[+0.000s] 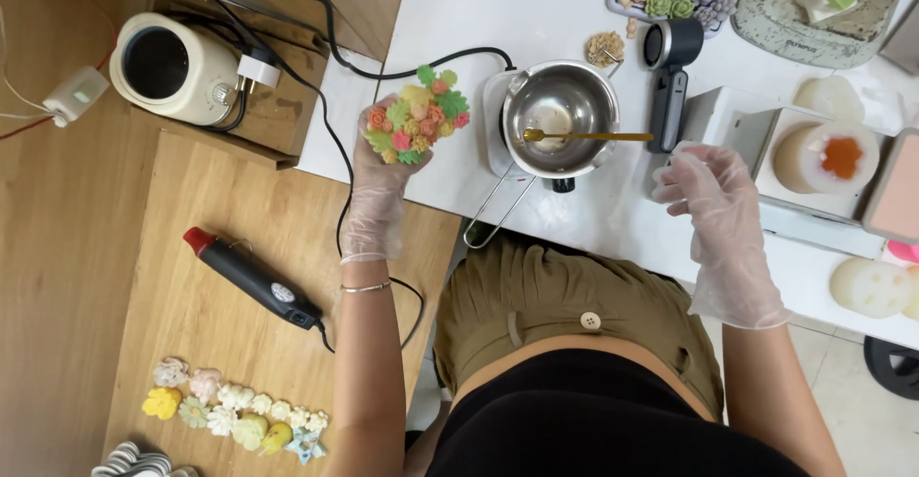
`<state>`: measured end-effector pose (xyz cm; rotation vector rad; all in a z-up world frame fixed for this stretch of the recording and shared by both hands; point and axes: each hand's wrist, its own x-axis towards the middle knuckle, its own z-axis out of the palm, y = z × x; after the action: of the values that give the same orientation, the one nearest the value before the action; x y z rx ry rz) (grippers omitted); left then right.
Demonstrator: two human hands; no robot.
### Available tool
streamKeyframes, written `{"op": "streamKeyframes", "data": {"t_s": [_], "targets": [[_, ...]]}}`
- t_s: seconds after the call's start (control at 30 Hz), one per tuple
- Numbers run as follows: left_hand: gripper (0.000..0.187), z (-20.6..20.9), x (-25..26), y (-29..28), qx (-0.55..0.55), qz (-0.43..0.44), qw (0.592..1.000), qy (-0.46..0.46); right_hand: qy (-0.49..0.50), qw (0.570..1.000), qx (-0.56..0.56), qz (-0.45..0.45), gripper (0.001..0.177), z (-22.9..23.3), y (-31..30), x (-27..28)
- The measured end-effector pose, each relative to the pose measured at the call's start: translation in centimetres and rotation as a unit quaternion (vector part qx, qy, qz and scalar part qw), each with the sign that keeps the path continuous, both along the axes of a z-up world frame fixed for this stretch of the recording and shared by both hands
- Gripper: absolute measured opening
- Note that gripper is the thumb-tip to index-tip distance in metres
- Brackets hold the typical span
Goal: Decorating a finished candle with small wax floral elements using a clay tool and adhesive.
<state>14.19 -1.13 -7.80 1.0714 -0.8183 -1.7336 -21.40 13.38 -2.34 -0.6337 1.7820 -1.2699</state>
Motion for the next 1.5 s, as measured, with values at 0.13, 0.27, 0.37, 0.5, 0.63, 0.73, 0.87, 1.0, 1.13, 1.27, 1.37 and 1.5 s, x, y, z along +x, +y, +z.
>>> {"op": "streamKeyframes", "data": {"t_s": [0.13,0.27,0.37,0.5,0.63,0.73,0.87,1.0,1.13,1.27,1.37,1.5], "targets": [[0.078,-2.0,0.9,0.6,0.002,-0.011,1.0,-0.01,0.027,0.999,0.015,-0.023,0.029,-0.7,-1.2,-0.5],[0.076,-2.2,0.9,0.1,-0.002,-0.022,0.999,0.037,0.05,0.992,-0.085,-0.076,0.015,0.2,-0.7,-2.0],[0.076,0.9,-0.3,-1.1,0.032,-0.026,0.998,0.049,0.062,0.99,-0.09,-0.09,0.01,2.2,-0.2,-2.0],[0.074,4.3,-3.2,-3.8,0.009,-0.061,0.997,0.036,0.055,0.982,-0.15,-0.098,0.008,3.2,0.8,-2.0],[0.074,5.6,-7.2,-6.9,-0.064,-0.137,0.988,-0.008,0.047,0.978,-0.165,-0.116,0.009,5.7,1.0,-2.4],[0.076,7.4,-10.3,-8.2,-0.108,-0.192,0.975,-0.008,0.068,0.977,-0.157,-0.128,0.01,6.5,2.1,-4.2],[0.075,9.6,-15.3,-7.7,-0.15,-0.279,0.948,0.037,0.096,0.975,-0.134,-0.148,0.015,7.4,3.9,-7.7],[0.073,9.2,-20.2,-4.5,-0.16,-0.317,0.935,0.007,0.162,0.971,-0.123,-0.123,0.043,10.8,3.1,-9.1],[0.077,8.9,-24.3,-2.3,-0.077,-0.321,0.942,0.063,0.406,0.912,-0.064,0.005,0.075,11.3,4.4,-12.4],[0.076,8.6,-27.0,-1.8,-0.064,-0.311,0.948,0.01,0.452,0.885,0.085,0.071,0.107,10.2,5.4,-14.8],[0.079,7.6,-28.9,-1.6,-0.078,-0.32,0.944,0.002,0.501,0.842,0.109,0.166,0.125,7.9,4.7,-15.5],[0.075,7.4,-30.6,-0.4,-0.06,-0.309,0.949,0.02,0.505,0.845,0.069,0.161,0.127,6.3,5.4,-16.7]]}}
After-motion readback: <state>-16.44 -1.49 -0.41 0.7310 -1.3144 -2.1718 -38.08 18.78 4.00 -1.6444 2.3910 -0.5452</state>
